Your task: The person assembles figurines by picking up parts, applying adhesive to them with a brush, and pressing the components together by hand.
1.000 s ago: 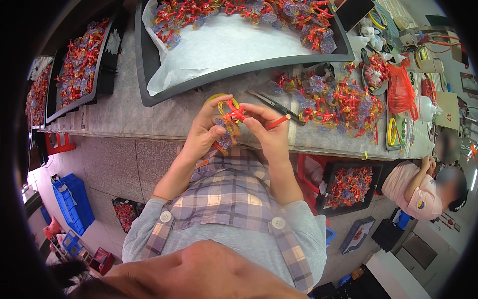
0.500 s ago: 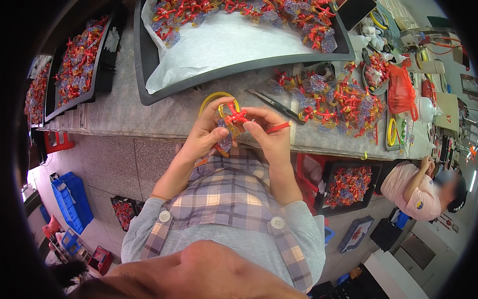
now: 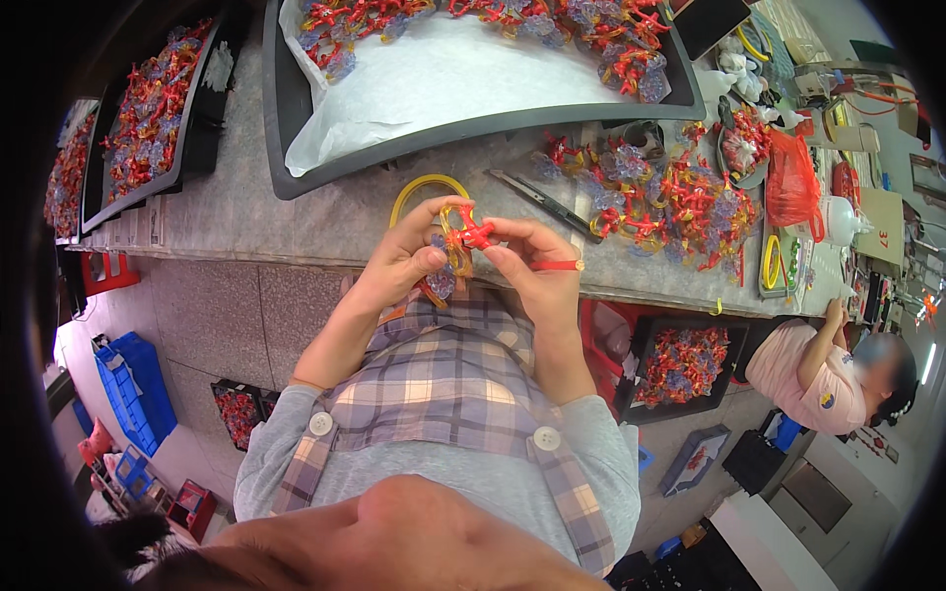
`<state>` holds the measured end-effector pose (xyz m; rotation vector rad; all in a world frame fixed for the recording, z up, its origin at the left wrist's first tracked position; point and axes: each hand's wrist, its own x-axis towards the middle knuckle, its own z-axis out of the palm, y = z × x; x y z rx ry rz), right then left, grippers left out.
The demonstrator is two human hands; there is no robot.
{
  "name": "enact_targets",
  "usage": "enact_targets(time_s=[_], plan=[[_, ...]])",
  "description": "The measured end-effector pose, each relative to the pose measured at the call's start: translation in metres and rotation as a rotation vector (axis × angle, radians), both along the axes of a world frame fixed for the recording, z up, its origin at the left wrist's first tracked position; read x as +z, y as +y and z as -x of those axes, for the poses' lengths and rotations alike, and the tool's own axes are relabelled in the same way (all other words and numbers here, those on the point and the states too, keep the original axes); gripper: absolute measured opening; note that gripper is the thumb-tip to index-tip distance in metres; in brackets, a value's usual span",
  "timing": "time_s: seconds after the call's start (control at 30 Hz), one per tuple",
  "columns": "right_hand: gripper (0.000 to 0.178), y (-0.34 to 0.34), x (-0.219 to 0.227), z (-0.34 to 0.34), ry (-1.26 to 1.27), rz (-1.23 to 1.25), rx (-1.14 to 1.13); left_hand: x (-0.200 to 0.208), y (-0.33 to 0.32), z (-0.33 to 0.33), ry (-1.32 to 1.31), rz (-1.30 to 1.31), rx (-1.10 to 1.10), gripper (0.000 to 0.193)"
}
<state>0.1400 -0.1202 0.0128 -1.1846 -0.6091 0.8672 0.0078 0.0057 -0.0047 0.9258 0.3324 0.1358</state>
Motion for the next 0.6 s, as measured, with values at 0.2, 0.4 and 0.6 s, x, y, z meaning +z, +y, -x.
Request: enact_targets(time_s=[0.2,0.4,0.6], plan=[[0.024,-0.0013,0.0007,0.0018,0.002,0.024,-0.021,-0.0008,0.0,0.0001,0.01,0.014,-0.013,0.068],[0.023,-0.0037,-0.0002,0.0005,0.0,0.048,-0.025,0.0034,0.0016,0.0007,0.049,-0.026,-0.036,0.069],[0.023,-0.002,0.0041,0.0026,-0.053,0.021,-0.03,0.0015,-0.001,0.0004,0.041,-0.024,-0.031,0.07]])
